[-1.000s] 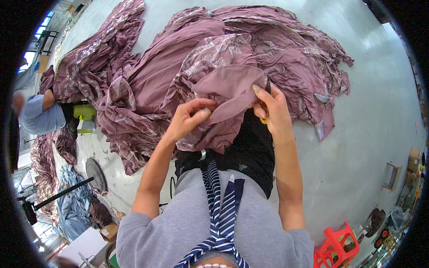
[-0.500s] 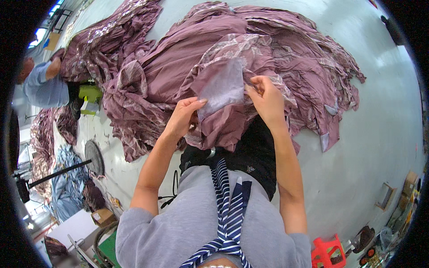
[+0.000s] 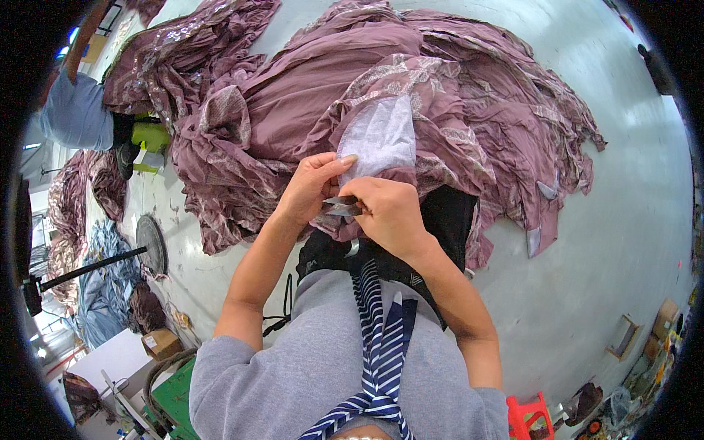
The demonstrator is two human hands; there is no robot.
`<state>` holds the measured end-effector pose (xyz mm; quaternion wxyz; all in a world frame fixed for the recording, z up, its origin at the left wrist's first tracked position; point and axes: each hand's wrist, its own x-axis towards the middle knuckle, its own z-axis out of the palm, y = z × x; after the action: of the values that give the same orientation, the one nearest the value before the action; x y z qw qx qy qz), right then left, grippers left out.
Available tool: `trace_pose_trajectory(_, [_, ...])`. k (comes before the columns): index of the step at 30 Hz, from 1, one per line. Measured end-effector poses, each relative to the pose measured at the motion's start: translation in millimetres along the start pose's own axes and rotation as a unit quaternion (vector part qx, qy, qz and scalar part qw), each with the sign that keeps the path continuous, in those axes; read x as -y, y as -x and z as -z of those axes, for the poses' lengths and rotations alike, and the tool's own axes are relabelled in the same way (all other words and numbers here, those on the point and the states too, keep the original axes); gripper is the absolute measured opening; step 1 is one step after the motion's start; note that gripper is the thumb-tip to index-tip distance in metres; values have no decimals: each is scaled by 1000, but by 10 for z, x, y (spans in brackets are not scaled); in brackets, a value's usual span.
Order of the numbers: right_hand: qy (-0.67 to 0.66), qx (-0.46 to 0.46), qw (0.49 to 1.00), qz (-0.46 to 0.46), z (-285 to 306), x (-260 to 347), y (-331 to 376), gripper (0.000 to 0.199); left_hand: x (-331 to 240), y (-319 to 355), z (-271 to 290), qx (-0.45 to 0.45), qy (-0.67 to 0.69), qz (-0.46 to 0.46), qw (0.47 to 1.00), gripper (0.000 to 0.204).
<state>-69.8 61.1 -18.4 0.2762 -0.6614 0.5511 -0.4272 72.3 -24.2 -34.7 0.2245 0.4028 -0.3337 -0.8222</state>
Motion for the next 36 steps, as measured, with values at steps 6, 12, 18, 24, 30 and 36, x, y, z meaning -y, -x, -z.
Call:
trace_pose_trajectory(6, [-220,-13,959,-180,125,-2,57,18,46,-61,39,12,31,4,999,14])
trace_pose_trajectory(12, [18,-13,998,-65,409,-39,64,27,-9,-26,-17,11,-7,10,1000,11])
trace_pose_trajectory(18, [59,41,997,-34,419,-15,92,25,12,-63,1,16,-3,8,1000,12])
trace_pose_trajectory(24, [149,41,988,16,341,50,53,24,9,-71,-24,1,-19,13,1000,14])
trace_pose_trajectory(30, [142,55,988,14,433,133,39,24,-69,-20,-4,20,-51,15,998,15])
trace_pose_trajectory(36, [296,168,938,70,495,359,-72,27,-94,20,-52,38,-122,-13,992,17])
